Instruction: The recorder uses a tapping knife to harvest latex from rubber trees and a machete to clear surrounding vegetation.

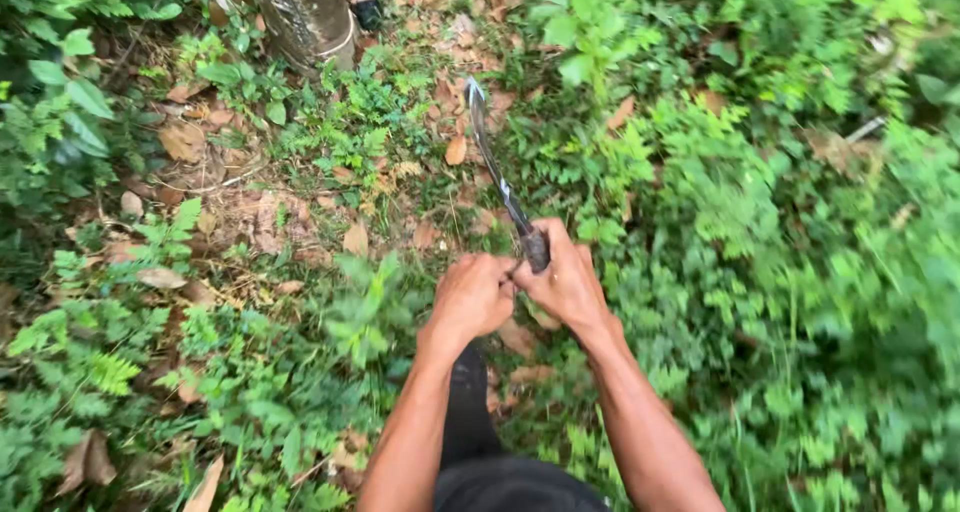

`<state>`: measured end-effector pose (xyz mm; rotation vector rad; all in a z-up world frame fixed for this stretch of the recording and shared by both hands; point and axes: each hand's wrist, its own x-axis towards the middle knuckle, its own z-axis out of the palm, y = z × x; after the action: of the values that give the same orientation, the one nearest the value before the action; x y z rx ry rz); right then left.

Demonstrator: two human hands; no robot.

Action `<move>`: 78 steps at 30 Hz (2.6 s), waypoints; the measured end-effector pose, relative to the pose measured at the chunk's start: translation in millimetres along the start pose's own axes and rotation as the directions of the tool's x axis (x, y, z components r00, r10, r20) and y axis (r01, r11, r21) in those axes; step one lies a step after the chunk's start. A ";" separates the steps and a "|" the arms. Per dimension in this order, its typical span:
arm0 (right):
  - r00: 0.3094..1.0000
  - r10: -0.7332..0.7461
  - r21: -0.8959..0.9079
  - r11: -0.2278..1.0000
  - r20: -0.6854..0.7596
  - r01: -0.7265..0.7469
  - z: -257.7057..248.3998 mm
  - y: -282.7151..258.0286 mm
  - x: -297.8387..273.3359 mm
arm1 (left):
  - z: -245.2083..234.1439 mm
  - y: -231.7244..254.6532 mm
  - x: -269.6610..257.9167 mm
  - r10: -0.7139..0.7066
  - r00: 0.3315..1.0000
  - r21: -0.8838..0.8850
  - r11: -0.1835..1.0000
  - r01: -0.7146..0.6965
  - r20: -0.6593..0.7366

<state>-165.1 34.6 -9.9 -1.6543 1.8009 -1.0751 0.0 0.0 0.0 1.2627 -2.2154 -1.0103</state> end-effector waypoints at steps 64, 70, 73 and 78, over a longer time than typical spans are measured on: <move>0.258 0.553 -0.214 0.648 0.792 -0.731 641.4 572.8 1150.2 | 56.5 -930.1 1107.3 -0.936 -0.271 -0.906 -0.099 -0.411 0.226; 0.281 0.522 -0.159 0.646 0.805 -0.746 651.6 592.9 1123.7 | 61.9 -954.2 1105.5 -0.941 -0.296 -0.884 -0.010 -0.467 0.166; 0.228 0.602 -0.175 0.535 0.765 -0.826 662.4 581.9 1123.3 | 62.9 -958.3 1108.6 -0.939 -0.295 -0.870 -0.010 -0.494 0.178; 0.285 0.615 -0.238 0.628 0.735 -0.741 676.3 565.6 1120.8 | 70.3 -961.1 1111.2 -0.922 -0.340 -0.819 0.047 -0.572 0.184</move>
<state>-169.2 -1230.2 -668.6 -0.7863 1.4674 -0.0201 -67.2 -1244.4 -781.3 1.2998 0.8242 -0.6094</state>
